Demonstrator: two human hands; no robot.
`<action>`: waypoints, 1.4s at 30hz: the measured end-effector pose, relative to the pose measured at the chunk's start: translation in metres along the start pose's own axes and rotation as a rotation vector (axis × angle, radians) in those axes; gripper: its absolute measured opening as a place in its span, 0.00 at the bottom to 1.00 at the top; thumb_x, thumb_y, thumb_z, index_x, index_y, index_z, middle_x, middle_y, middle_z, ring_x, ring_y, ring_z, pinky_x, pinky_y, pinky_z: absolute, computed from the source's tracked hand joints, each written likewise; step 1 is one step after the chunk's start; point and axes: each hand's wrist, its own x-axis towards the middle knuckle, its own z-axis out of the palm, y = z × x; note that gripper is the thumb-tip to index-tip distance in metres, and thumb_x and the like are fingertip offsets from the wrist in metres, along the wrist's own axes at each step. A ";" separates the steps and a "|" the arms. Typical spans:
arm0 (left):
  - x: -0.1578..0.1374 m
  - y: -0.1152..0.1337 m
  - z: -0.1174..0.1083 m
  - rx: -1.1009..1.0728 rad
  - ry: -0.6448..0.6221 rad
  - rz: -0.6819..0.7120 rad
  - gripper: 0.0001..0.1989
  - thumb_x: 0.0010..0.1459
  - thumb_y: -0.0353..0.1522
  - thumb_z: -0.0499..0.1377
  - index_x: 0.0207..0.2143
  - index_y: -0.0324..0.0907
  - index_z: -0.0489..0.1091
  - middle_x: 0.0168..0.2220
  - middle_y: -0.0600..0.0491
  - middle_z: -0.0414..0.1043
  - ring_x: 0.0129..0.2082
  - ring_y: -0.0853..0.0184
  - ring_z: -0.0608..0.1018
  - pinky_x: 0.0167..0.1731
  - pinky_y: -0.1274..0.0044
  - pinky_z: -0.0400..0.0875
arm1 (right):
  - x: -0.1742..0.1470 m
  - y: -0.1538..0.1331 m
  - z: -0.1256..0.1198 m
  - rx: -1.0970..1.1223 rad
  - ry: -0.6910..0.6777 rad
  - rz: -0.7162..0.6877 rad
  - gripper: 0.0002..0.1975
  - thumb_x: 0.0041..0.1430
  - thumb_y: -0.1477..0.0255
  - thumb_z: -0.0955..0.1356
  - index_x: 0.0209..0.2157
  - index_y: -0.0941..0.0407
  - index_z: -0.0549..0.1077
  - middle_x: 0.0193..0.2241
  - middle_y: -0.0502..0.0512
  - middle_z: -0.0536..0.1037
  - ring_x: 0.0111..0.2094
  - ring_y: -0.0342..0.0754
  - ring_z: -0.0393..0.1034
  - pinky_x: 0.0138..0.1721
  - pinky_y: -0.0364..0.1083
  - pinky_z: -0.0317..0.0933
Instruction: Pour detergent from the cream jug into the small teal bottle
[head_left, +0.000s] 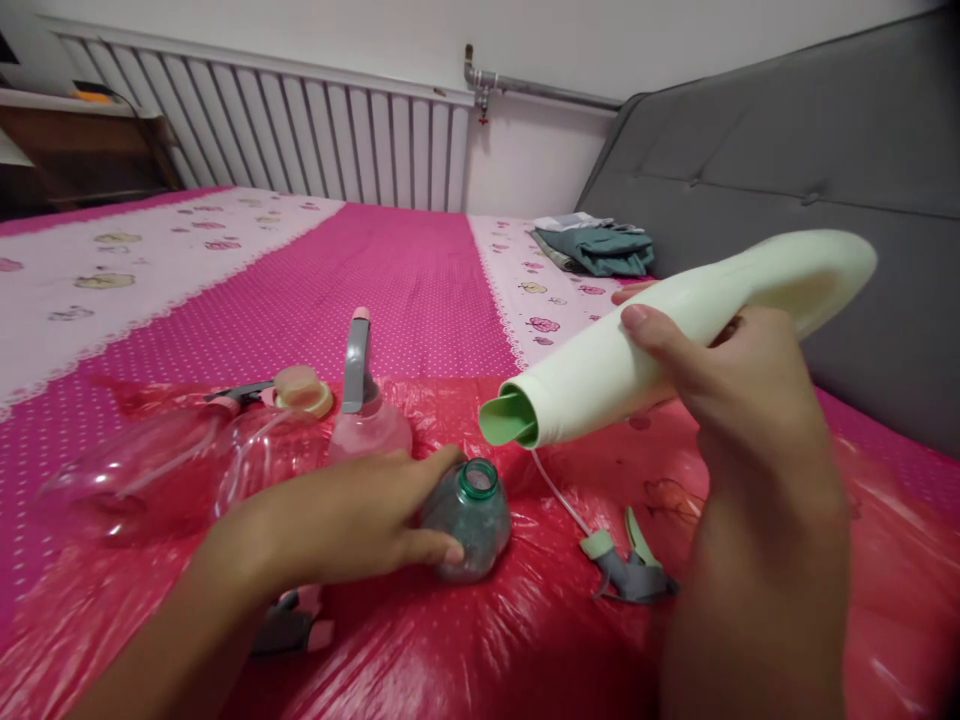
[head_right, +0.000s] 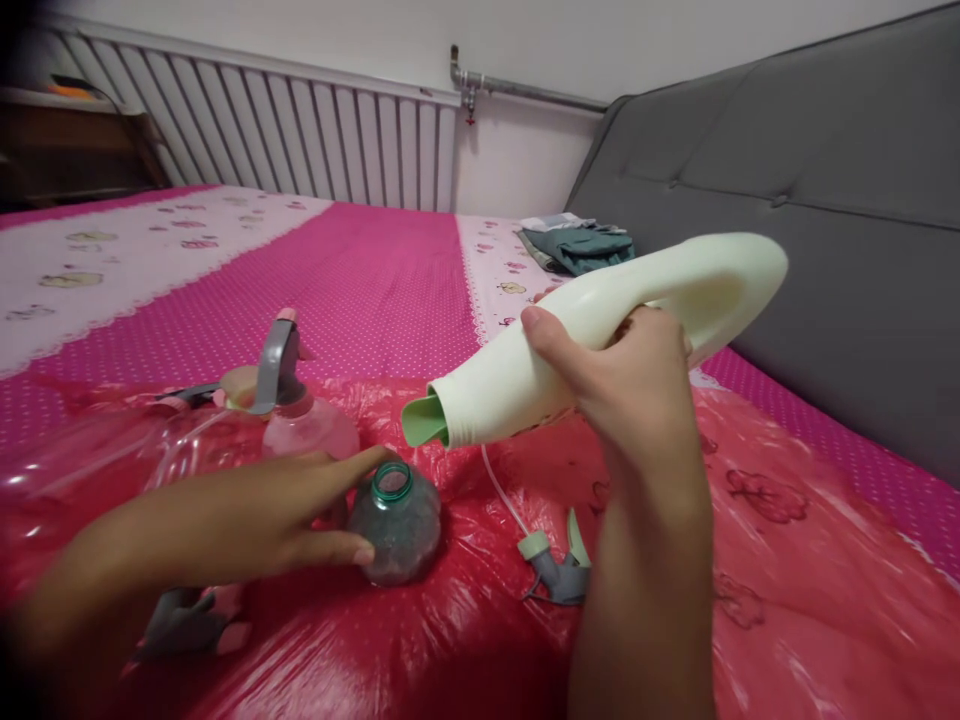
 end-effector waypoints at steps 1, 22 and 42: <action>0.000 0.000 0.000 -0.006 -0.008 -0.002 0.32 0.63 0.48 0.58 0.65 0.44 0.67 0.50 0.44 0.82 0.44 0.51 0.83 0.38 0.70 0.72 | -0.001 -0.001 0.000 0.001 -0.020 -0.016 0.45 0.36 0.42 0.76 0.46 0.66 0.79 0.38 0.62 0.76 0.33 0.43 0.72 0.27 0.38 0.64; 0.000 0.006 -0.002 -0.030 -0.038 -0.021 0.36 0.63 0.46 0.61 0.70 0.45 0.61 0.50 0.46 0.81 0.45 0.52 0.83 0.40 0.71 0.72 | -0.012 -0.014 -0.004 0.017 -0.127 -0.393 0.24 0.50 0.57 0.74 0.44 0.59 0.81 0.43 0.57 0.77 0.41 0.38 0.74 0.34 0.32 0.68; 0.001 0.006 -0.002 -0.014 -0.068 -0.031 0.40 0.63 0.46 0.61 0.74 0.46 0.54 0.54 0.44 0.79 0.47 0.51 0.82 0.43 0.69 0.72 | -0.010 -0.010 -0.006 0.012 -0.132 -0.673 0.25 0.53 0.56 0.75 0.47 0.58 0.80 0.47 0.58 0.76 0.48 0.44 0.74 0.47 0.42 0.70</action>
